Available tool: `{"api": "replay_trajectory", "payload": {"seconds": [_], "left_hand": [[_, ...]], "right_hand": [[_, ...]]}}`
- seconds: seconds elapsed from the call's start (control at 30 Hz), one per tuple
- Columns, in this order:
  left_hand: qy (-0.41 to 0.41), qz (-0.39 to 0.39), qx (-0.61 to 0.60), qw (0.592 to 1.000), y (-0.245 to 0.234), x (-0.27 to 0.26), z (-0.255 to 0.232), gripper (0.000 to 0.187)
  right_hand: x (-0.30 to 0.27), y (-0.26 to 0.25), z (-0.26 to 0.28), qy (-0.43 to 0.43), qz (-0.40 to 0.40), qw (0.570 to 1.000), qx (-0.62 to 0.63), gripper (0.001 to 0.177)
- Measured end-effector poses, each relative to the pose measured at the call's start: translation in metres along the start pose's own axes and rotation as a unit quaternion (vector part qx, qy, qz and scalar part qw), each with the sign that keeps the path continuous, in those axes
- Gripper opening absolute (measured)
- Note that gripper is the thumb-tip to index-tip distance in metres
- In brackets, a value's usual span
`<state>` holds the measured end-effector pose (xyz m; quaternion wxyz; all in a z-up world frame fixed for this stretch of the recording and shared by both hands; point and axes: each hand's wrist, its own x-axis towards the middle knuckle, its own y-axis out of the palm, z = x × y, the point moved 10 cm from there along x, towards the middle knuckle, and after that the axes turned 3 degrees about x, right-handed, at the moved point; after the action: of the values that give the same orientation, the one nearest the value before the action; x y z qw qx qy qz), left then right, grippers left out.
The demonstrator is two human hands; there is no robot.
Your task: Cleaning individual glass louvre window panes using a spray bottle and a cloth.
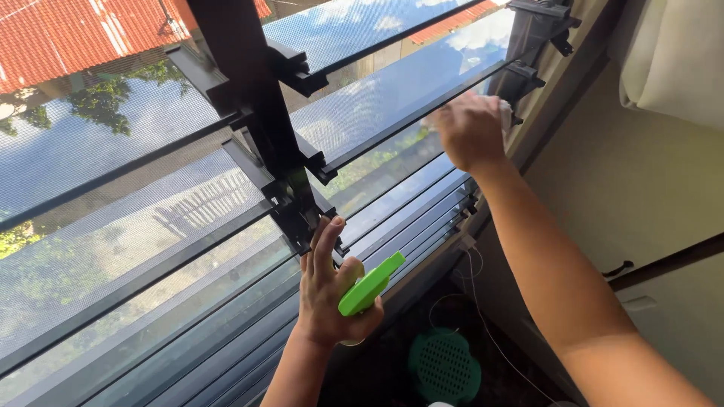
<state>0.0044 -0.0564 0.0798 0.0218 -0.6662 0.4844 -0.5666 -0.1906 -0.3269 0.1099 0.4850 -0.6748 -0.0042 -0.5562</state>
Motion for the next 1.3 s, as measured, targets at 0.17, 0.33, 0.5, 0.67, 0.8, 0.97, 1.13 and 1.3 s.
{"api": "replay_trajectory", "payload": {"seconds": [0.17, 0.33, 0.5, 0.67, 0.8, 0.97, 1.13, 1.3], "left_hand": [[-0.009, -0.004, 0.011, 1.0, 0.003, -0.003, 0.003, 0.033], [-0.018, 0.005, 0.004, 1.0, 0.004, -0.003, 0.005, 0.032], [0.004, 0.004, -0.021, 1.0, -0.002, -0.002, -0.003, 0.039], [0.001, 0.011, -0.01, 1.0, 0.001, -0.004, 0.003, 0.041], [0.003, 0.005, -0.008, 1.0, -0.001, -0.002, 0.0, 0.04], [-0.007, 0.003, 0.005, 1.0, 0.002, -0.003, 0.003, 0.038], [0.0, -0.013, 0.023, 1.0, 0.004, 0.0, 0.0, 0.035], [0.005, -0.02, 0.016, 1.0, 0.007, -0.001, 0.004, 0.041]], "right_hand": [[0.011, 0.033, 0.1, -0.074, 0.225, 0.971, -0.018, 0.041], [-0.002, 0.035, 0.185, -0.115, 0.374, 0.917, 0.075, 0.04], [-0.005, -0.021, 0.235, -0.199, 0.302, 0.897, 0.253, 0.031], [-0.027, -0.051, 0.219, -0.184, 0.23, 0.882, 0.368, 0.05], [-0.047, -0.079, 0.203, -0.163, 0.17, 0.876, 0.422, 0.051], [-0.035, -0.068, 0.151, -0.012, 0.136, 0.893, 0.429, 0.048], [-0.018, -0.046, 0.153, 0.121, 0.111, 0.907, 0.388, 0.038], [-0.014, -0.081, 0.233, -0.236, 0.105, 0.916, 0.308, 0.042]]}}
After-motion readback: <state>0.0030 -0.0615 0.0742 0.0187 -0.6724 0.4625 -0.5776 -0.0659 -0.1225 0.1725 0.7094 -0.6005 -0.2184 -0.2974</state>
